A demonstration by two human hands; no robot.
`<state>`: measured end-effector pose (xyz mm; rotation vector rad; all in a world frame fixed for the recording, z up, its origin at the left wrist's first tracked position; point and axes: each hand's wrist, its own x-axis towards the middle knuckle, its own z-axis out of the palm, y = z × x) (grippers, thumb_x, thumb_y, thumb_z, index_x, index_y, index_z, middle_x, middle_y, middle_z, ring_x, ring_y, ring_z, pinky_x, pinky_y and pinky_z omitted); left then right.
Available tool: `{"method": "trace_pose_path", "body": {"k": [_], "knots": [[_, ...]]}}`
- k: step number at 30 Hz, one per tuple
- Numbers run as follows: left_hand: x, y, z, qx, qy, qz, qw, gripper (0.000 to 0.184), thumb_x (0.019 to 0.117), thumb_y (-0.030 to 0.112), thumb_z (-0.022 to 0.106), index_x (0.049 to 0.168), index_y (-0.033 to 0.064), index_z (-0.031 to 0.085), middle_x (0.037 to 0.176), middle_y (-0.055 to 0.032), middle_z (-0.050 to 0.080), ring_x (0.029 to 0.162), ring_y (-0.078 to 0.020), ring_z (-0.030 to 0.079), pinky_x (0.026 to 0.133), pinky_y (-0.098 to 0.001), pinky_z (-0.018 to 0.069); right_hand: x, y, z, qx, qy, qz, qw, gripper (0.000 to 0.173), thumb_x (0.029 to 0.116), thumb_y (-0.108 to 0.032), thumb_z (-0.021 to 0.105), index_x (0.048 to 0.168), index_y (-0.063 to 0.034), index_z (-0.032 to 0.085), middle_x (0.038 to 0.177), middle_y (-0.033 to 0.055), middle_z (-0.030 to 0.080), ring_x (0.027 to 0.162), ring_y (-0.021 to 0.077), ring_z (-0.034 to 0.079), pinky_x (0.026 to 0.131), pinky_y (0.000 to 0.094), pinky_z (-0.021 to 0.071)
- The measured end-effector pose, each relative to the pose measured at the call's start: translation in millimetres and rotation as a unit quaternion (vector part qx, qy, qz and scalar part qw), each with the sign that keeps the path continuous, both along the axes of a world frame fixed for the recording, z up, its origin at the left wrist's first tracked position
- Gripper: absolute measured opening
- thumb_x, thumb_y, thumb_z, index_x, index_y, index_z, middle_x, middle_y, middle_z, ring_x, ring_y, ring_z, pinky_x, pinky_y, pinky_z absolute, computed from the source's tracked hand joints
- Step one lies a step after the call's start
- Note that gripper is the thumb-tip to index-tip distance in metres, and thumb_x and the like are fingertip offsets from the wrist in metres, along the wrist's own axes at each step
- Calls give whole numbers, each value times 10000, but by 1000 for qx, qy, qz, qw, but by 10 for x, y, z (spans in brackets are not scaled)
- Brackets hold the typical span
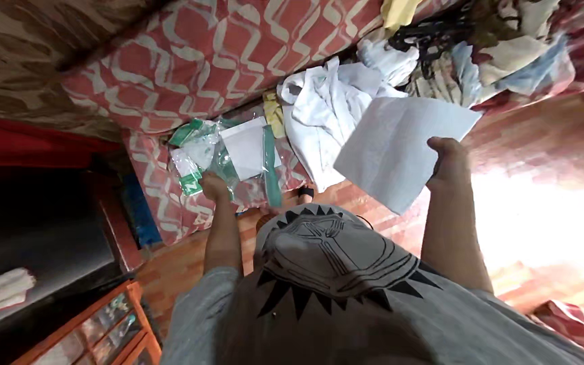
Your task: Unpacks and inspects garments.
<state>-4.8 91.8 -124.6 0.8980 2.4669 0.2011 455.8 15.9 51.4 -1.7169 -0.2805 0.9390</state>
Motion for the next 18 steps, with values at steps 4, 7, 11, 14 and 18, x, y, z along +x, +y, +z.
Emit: {"method": "trace_pose_path", "body": {"k": [4,7,11,14,18], "knots": [[34,57,-377,-67,-29,32,997,475,1093,281,377,1448,-14,489,1344,-273,618,1240,-414,619,999,-583,516,-337,-16,164,-28,9,-1,1000,162,948,-204,569,1105,-167,580,920,-41,689,817,67,683,711,317,597],[56,118,-561,-69,-86,59,992,469,1074,236,425,1443,-50,470,1333,-290,611,1238,-428,609,1000,-591,515,-498,-48,199,-49,-20,34,998,123,930,-173,585,1052,-160,581,847,-62,687,748,42,679,660,286,596],[104,224,-768,-89,-173,67,979,377,1046,178,498,1300,-83,596,1316,-260,628,1202,-391,625,1008,-547,513,-601,-122,214,-40,-41,80,995,119,870,-87,565,953,-172,567,752,-88,676,672,17,668,609,241,581],[166,268,-804,0,-298,162,941,336,1043,108,478,1299,-82,588,1274,-233,649,1060,-317,693,912,-443,585,-602,-199,208,-28,-48,81,995,128,864,-88,578,961,-172,582,760,-85,687,676,23,678,615,243,590],[174,472,-1049,84,-364,155,915,490,1046,183,562,1440,-83,448,1380,-287,555,1164,-366,609,972,-490,526,-637,-242,214,-17,-42,72,996,109,897,-108,566,985,-166,592,789,-75,701,701,36,690,634,259,603]]}}
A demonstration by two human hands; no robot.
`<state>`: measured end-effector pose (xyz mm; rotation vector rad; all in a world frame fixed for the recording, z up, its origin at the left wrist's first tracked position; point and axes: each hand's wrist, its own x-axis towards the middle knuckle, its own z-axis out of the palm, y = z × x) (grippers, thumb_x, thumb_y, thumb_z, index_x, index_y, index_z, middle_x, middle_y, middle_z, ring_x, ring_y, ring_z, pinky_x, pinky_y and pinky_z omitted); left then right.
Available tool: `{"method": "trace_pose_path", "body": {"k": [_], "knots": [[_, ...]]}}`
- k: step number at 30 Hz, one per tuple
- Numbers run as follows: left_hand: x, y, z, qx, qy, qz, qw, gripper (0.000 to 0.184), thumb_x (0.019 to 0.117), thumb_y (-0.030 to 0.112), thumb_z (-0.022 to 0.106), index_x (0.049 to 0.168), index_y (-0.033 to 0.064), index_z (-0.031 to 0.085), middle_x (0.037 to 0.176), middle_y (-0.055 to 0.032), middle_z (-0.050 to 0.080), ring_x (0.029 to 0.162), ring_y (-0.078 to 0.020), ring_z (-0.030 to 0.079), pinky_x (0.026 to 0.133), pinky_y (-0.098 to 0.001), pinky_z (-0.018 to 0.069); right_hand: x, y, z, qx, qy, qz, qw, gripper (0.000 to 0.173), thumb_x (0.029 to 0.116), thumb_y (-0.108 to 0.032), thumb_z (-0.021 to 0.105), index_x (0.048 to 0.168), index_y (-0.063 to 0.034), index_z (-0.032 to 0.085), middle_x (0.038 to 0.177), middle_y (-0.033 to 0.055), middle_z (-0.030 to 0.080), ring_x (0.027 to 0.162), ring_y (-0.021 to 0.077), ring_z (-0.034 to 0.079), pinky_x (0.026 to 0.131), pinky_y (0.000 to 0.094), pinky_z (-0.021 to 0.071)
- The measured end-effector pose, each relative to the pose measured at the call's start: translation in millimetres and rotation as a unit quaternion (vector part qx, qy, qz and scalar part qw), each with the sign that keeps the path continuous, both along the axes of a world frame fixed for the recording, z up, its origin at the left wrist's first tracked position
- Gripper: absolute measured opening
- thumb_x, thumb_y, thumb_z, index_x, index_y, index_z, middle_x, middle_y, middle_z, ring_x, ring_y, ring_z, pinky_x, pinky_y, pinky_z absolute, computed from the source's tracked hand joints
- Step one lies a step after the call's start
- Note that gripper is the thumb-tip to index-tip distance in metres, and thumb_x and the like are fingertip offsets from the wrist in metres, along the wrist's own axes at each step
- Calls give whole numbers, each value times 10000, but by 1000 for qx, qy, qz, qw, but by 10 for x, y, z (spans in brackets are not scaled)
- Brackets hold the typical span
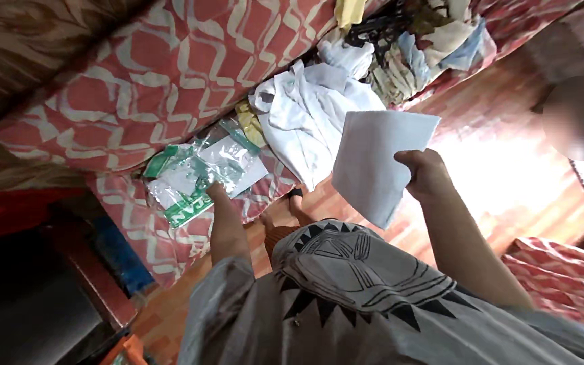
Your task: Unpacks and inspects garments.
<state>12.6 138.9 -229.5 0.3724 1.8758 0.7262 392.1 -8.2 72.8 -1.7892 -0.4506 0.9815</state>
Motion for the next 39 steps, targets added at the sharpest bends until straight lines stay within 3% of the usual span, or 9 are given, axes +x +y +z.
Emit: {"method": "trace_pose_path", "body": {"k": [3,7,11,15,18,25,30,35,39], "knots": [[297,121,471,96,-56,-99,989,838,1049,291,588,1631,29,45,1583,-300,342,1395,-423,451,1093,-562,452,-135,81,-3,7,16,-8,1000,163,918,-96,579,1079,-125,578,828,-45,702,728,67,697,657,289,612],[1118,-327,1846,230,-257,-342,874,769,1040,338,522,1649,157,89,1555,-171,456,1307,-288,567,992,-482,537,-511,353,-98,37,48,40,997,353,944,-116,619,1278,-47,527,970,36,693,827,122,702,745,345,622],[1521,-735,2546,336,-266,-474,769,1216,773,379,839,1636,12,65,1632,-207,321,1441,-214,429,1158,-392,410,-949,623,-108,115,51,132,983,348,1047,-303,505,1238,-13,491,915,2,613,794,48,629,751,274,573],[1309,-729,2739,329,-267,-407,809,938,862,125,727,1602,-20,168,1514,-175,469,1307,-124,541,1101,-321,475,-989,800,81,149,67,242,956,297,1005,-291,553,1172,-46,543,898,-15,631,761,33,627,705,255,569],[1099,-726,2871,280,-289,-309,862,349,1052,156,441,1368,8,454,1037,-3,694,905,-40,687,850,-278,599,-856,865,233,165,144,293,931,286,913,-71,614,1191,-61,549,908,-19,678,755,51,665,702,262,598],[579,-630,2965,348,-291,-219,864,288,1099,195,335,1210,113,588,964,52,753,889,-32,722,838,-264,618,350,817,201,167,22,190,967,219,953,-105,572,1171,-130,577,883,-73,675,743,17,652,691,240,588],[521,-522,3292,397,-269,-231,846,319,1097,167,305,1162,146,616,955,61,768,887,-34,732,835,-262,622,711,765,-236,-36,-205,197,958,650,963,-204,651,1491,72,391,1414,388,469,1300,524,484,1055,676,404],[986,-464,3533,349,-217,-339,846,298,1093,151,313,1210,104,583,921,94,719,859,6,694,826,-232,604,-211,813,-583,-21,16,329,944,431,1106,-269,398,1418,7,507,1310,210,628,1119,287,645,942,469,526],[1206,-454,3600,302,-180,-367,861,323,1119,166,306,1295,69,558,957,69,705,880,9,685,842,-224,594,-768,724,-738,38,212,318,923,336,1094,-198,407,1322,2,552,1046,87,684,877,121,670,796,328,577]]}}
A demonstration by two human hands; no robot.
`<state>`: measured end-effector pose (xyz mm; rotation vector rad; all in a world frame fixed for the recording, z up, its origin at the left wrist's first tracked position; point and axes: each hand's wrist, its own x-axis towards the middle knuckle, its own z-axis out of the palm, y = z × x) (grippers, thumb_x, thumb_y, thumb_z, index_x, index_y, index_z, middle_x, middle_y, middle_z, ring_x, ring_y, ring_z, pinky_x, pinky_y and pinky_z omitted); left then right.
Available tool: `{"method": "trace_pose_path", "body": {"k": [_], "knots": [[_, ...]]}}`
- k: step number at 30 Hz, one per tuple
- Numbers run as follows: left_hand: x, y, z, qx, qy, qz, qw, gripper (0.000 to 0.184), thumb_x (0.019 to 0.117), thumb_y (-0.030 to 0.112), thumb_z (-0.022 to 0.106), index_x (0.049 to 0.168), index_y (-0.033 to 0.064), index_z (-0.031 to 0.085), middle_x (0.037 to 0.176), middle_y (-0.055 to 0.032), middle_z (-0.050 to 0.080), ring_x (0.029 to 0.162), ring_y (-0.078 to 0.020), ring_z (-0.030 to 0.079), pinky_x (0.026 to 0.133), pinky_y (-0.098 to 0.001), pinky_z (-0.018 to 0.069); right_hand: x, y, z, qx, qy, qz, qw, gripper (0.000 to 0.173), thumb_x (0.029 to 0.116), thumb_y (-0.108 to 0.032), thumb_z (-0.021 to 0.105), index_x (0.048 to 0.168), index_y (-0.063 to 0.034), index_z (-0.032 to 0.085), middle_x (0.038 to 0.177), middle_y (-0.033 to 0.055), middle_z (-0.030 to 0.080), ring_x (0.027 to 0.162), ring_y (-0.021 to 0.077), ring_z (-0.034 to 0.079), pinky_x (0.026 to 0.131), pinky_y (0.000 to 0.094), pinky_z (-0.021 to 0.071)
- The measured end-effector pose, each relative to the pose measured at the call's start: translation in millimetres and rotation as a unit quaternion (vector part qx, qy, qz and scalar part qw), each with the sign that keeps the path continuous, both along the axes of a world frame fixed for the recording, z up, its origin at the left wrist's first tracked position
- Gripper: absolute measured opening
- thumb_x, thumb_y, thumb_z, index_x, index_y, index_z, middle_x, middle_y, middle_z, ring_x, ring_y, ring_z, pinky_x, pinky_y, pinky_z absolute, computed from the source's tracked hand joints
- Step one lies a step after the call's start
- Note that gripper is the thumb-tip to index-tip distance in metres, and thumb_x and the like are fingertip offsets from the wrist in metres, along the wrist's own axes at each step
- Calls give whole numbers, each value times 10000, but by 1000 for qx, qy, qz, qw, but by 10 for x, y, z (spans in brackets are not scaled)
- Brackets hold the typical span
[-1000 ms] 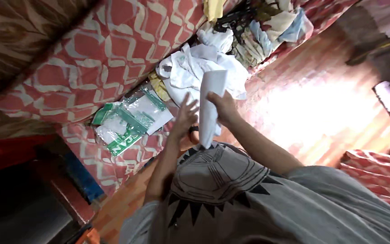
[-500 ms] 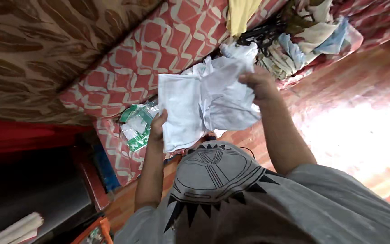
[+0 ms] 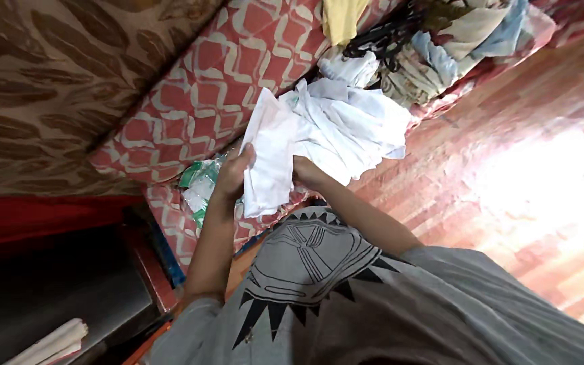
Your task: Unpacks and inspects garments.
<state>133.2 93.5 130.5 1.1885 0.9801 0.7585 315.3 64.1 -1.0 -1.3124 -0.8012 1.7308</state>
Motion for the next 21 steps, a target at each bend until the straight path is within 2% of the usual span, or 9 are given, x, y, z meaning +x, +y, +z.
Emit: {"method": "trace_pose_path", "body": {"k": [3,6,9,11,12,13,16,19,21], "knots": [[-53,5,15,-1,33,32,999,317,1117,178,327,1327,56,531,957,65,702,868,11,683,826,-222,597,-91,-19,-13,34,123,-10,992,275,1030,-20,469,1291,-17,558,1052,42,683,892,96,672,809,304,585],[-156,12,-19,2,58,66,996,314,1119,188,345,1337,54,526,993,49,707,891,4,689,835,-233,601,-25,40,10,71,218,-21,973,368,991,36,470,1346,-60,486,1132,40,669,974,123,671,867,334,577],[-254,13,-156,2,55,109,992,296,1114,197,355,1287,61,553,944,51,709,851,-5,695,806,-239,610,75,120,142,110,271,7,956,349,1050,-275,497,1360,-130,424,1110,2,691,991,122,682,885,341,578],[-274,-24,-250,-19,38,140,989,293,1116,203,365,1291,58,551,943,37,699,849,-25,696,801,-254,611,118,150,348,85,226,41,970,482,1086,-476,339,1389,-111,426,1110,9,694,998,121,685,878,340,588],[-271,-49,-286,-32,27,152,987,299,1120,208,366,1303,55,547,958,22,709,858,-40,707,802,-264,618,101,161,477,72,167,49,982,432,1100,-422,310,1356,-102,445,1058,-1,697,933,97,691,822,309,597],[-252,-75,-319,-41,19,166,985,286,1121,205,365,1280,60,554,942,22,715,842,-42,711,785,-259,621,73,182,585,57,112,47,991,349,1097,-294,410,1357,-67,462,1037,21,688,890,96,690,793,300,601],[-239,-112,-480,-86,-33,185,978,308,1128,234,361,1300,53,541,969,-23,724,867,-84,724,793,-291,627,6,280,793,33,64,1,997,394,942,21,627,1308,-14,486,1031,86,670,849,129,689,759,314,609],[-159,-179,-697,-122,-84,179,973,336,1125,263,351,1322,61,533,1031,-44,724,930,-105,718,833,-322,621,-187,354,1170,91,72,-40,992,450,892,56,627,1315,-21,491,1021,86,662,831,128,672,730,319,597],[3,-410,-715,-133,-22,222,966,268,1112,134,311,1237,29,524,971,-29,608,845,-48,590,758,-243,531,-498,321,1412,161,35,61,984,543,919,14,616,1435,12,448,1136,164,647,875,175,670,759,352,591]]}}
